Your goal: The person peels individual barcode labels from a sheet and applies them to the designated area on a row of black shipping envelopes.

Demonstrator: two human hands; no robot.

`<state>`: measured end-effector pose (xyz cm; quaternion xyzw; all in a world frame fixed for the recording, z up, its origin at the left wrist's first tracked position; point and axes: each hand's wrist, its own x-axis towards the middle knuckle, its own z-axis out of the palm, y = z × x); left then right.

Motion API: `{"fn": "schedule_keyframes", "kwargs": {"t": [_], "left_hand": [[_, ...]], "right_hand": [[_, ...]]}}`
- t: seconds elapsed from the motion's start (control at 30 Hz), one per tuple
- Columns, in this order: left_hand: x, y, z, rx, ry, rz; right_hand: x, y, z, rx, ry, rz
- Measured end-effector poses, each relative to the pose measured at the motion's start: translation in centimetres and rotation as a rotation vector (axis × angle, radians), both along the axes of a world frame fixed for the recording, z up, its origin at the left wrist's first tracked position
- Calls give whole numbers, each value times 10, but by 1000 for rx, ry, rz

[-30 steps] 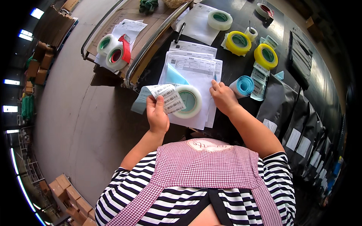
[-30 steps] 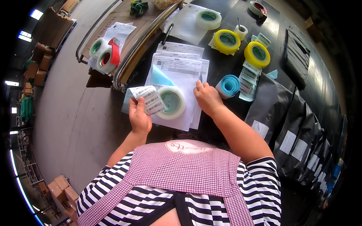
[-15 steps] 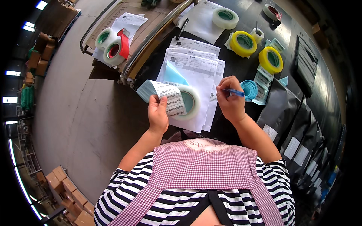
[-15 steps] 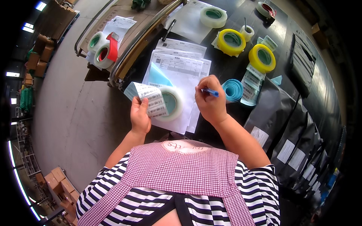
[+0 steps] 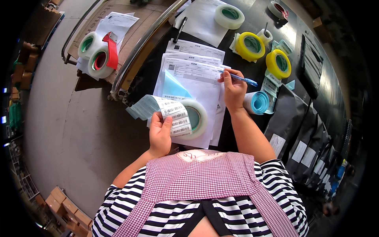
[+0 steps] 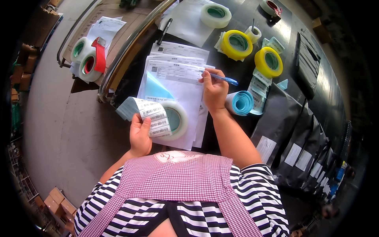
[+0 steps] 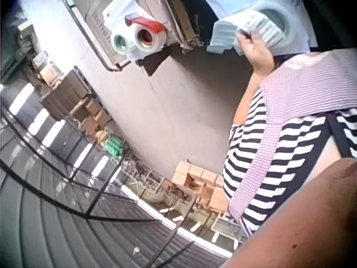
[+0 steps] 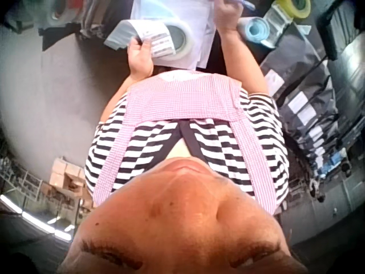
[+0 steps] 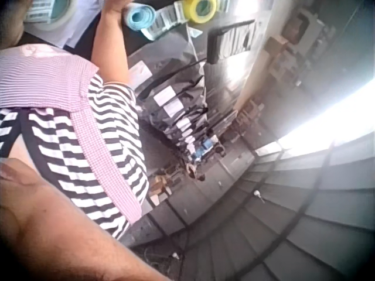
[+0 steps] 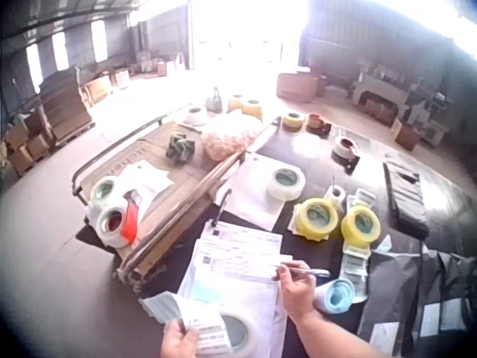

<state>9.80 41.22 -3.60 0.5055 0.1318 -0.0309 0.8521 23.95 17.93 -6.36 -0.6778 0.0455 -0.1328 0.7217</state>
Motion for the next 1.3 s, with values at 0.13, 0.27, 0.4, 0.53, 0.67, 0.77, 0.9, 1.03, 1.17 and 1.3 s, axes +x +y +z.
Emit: {"fn": "schedule_keyframes", "kwargs": {"t": [0.13,0.27,0.4,0.53,0.67,0.77,0.9,1.03,1.17,1.3], "left_hand": [[2,6,-6,-37,32,-19],[3,9,-5,-78,48,-46],[6,10,-1,-101,82,-47],[6,13,0,-102,94,-53],[8,12,-2,-128,92,-67],[8,11,-3,-138,86,-60],[9,13,-1,-189,106,-52],[18,20,13,-257,139,-89],[29,31,32,-260,79,-203],[48,32,64,-169,-69,-307]], "right_hand": [[6,-15,-24,-320,-24,7],[7,-14,-25,-428,-4,-24],[7,-9,-16,-455,51,5],[10,-6,-17,-512,-13,0],[10,-15,-32,-534,-111,-53],[7,-15,-30,-465,-132,-113],[-17,-8,-1,-658,-288,-13],[-56,-20,13,-1055,-361,159],[-89,-25,20,-1252,-342,164],[-108,-12,57,-980,-266,99]]}}
